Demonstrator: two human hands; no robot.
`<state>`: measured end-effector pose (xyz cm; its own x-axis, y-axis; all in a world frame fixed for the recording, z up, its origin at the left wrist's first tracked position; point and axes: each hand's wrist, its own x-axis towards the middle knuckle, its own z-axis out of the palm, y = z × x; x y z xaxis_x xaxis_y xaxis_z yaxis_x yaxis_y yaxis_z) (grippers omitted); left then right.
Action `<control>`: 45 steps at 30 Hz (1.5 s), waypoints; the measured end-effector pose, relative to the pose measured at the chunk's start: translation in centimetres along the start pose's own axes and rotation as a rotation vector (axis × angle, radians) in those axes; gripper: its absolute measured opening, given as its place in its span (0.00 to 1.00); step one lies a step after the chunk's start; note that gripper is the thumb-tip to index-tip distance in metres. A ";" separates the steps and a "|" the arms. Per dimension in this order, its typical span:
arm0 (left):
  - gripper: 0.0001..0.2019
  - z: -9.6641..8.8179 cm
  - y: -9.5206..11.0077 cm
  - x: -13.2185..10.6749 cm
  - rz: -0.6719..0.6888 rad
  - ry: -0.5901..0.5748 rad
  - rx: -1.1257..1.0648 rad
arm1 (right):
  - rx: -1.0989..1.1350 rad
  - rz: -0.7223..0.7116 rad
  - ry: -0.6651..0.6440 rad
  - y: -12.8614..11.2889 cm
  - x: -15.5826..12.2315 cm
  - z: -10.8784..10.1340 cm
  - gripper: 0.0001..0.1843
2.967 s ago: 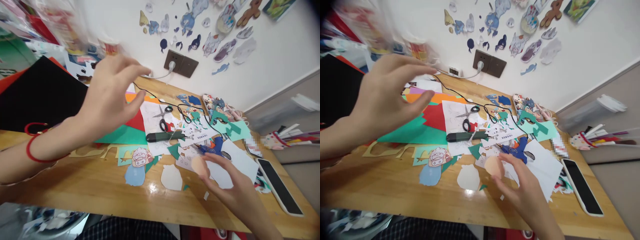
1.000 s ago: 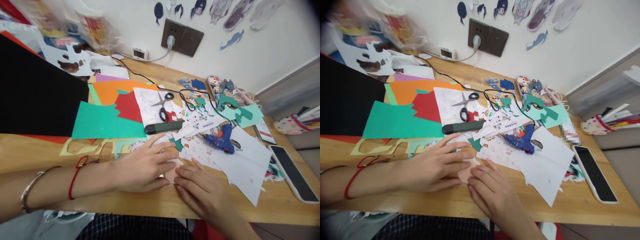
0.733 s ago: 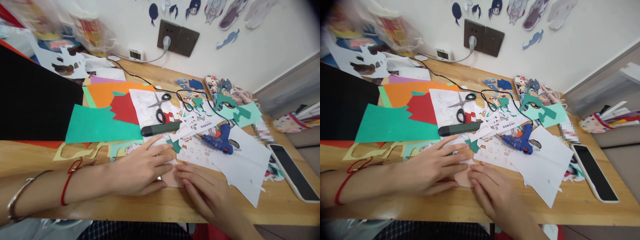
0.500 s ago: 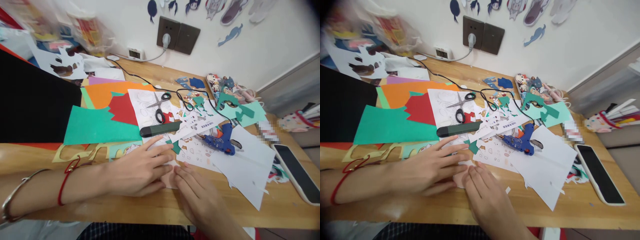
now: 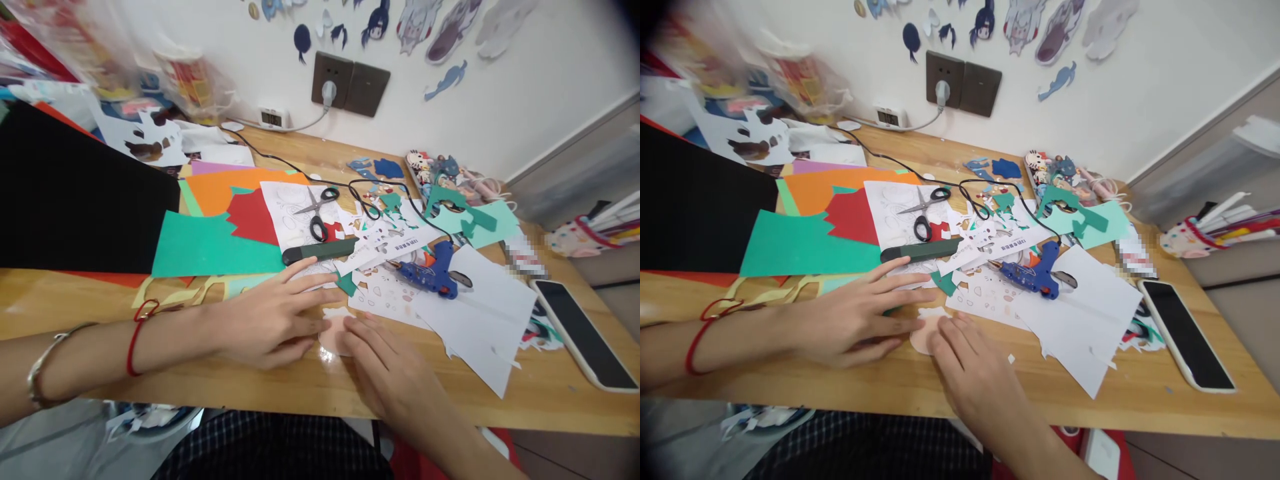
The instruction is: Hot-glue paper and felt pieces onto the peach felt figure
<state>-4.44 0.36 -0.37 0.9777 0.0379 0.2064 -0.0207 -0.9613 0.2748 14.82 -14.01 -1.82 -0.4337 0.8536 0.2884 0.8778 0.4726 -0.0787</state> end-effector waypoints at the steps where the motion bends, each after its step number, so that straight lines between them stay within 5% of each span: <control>1: 0.13 0.1 0.1 0.0 0.006 0.004 0.005 | -0.006 0.003 -0.014 0.0 -0.1 0.1 0.16; 19: 0.14 -0.5 1.0 0.0 0.032 -0.013 0.022 | 0.040 -0.002 -0.131 -0.2 -1.2 0.2 0.27; 26: 0.12 -0.2 1.7 0.5 0.064 -0.078 0.031 | 0.099 -0.027 -0.061 0.6 -1.3 -0.2 0.16; 36: 0.10 0.1 1.6 0.7 0.035 -0.115 -0.028 | 0.019 -0.058 0.004 0.5 -2.6 0.4 0.18; 45: 0.11 0.8 1.2 -0.2 -0.058 -0.048 -0.146 | 0.104 0.133 -0.002 0.1 -2.7 -0.2 0.19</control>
<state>-4.54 -1.03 -0.81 0.9869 0.0757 0.1424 0.0091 -0.9077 0.4195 16.10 -16.29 -2.40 -0.3159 0.9105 0.2667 0.9017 0.3756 -0.2143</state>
